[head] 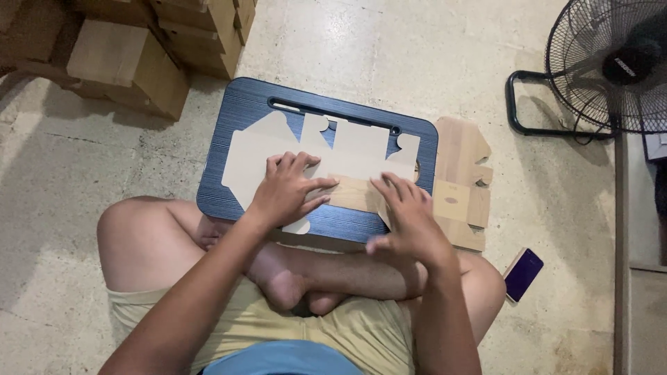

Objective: Assembling small cardboard boxes from flat templates by folding and tucking flaps while sitting on the floor.

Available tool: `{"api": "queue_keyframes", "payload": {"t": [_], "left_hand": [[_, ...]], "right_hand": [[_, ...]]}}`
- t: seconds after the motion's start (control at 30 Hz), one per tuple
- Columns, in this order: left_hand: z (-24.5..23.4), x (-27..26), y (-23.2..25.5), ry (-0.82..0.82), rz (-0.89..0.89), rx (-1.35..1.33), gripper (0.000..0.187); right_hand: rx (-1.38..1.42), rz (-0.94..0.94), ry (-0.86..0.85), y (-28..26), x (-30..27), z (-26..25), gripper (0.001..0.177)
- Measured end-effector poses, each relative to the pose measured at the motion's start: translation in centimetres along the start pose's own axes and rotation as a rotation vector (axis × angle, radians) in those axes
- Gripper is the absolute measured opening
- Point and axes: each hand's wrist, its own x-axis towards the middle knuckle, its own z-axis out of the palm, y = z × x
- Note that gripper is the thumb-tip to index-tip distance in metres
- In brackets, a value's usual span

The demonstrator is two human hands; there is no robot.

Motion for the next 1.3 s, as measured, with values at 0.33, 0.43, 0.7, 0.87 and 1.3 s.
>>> {"api": "queue_keyframes", "payload": {"t": [0.33,0.43,0.7,0.87,1.3], "left_hand": [[0.4,0.2,-0.1,0.015,0.006,-0.012,0.025],[0.4,0.2,-0.2,0.010,0.005,-0.007,0.026],[0.6,0.1,-0.3,0.006,0.011,-0.014,0.027],[0.8,-0.1,-0.8,-0.003,0.005,-0.071,0.027],[-0.1,-5.1,-10.0,0.144,-0.158,-0.195,0.015]], "right_hand": [[0.107,-0.036,0.056,4.7,-1.9,0.2,0.070],[-0.026,-0.023,0.339,6.0,-1.1,1.3,0.051],[-0.095,0.222,0.342,6.1,1.4,2.2,0.089],[-0.039,0.233,0.318,4.2,0.8,1.0,0.090],[-0.278,-0.245,0.250,-8.8,-0.7,5.6,0.112]]}}
